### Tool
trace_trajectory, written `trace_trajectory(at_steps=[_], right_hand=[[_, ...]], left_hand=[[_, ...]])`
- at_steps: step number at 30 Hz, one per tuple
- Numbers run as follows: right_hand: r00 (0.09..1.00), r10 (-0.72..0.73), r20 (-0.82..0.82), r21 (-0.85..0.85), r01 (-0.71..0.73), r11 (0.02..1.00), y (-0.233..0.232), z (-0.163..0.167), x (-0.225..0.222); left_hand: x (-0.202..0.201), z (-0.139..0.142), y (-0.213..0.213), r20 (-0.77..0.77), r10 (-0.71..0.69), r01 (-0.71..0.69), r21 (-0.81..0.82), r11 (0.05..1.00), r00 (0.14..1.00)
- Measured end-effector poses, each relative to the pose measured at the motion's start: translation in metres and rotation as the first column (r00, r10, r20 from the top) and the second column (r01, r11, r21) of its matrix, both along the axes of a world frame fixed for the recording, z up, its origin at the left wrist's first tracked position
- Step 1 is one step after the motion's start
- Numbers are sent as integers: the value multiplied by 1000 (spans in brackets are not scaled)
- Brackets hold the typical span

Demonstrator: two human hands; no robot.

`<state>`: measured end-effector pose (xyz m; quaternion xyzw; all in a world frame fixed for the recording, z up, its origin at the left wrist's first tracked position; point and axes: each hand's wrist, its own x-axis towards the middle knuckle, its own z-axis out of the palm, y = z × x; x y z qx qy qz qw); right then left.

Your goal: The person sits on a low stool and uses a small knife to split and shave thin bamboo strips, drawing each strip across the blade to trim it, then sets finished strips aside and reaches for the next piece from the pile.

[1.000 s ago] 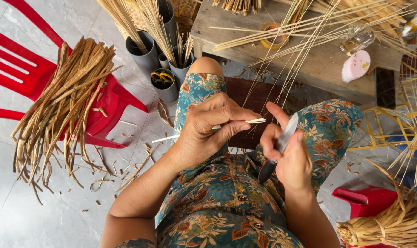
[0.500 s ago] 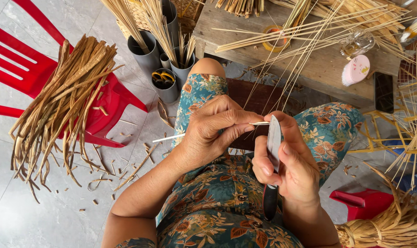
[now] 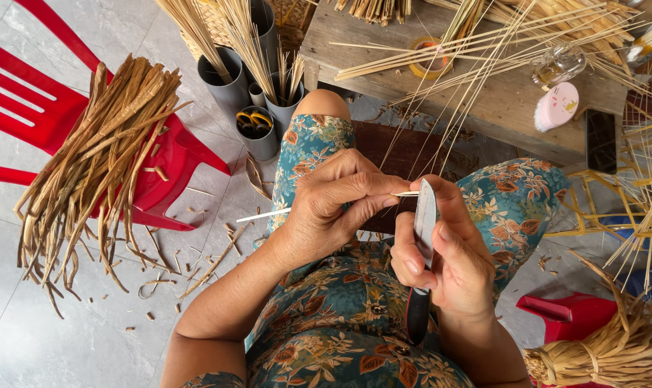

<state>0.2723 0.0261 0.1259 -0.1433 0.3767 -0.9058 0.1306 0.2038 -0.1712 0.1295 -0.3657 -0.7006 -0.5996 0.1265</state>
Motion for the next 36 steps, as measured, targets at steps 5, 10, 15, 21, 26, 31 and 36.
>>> trace_trajectory(at_steps=[5,10,15,21,26,31,36], right_hand=[[1000,12,7,-22,-12,1000,0,-1,1],[1000,-3,10,-13,3,1000,1,-2,1],[1000,-1,9,-26,1,1000,1,-4,1],[1000,5,0,-51,-5,999,2,-5,1],[1000,-24,-14,-31,24,999,1,-6,0],[999,-21,-30,3,21,1000,1,-8,-4],[996,-49,-68,29,51,998,-2,-16,-9]], left_hand=[[0,0,0,-20,-5,5,15,1000,1000],[1,-1,1,-10,-9,9,14,1000,1000],[1,-1,3,-22,2,-2,5,1000,1000],[2,-3,4,-32,15,-15,10,1000,999],[2,-3,5,-65,33,-33,-1,999,997],[1,-3,4,-80,39,-39,0,999,996],[2,0,6,-97,48,-48,-5,999,994]])
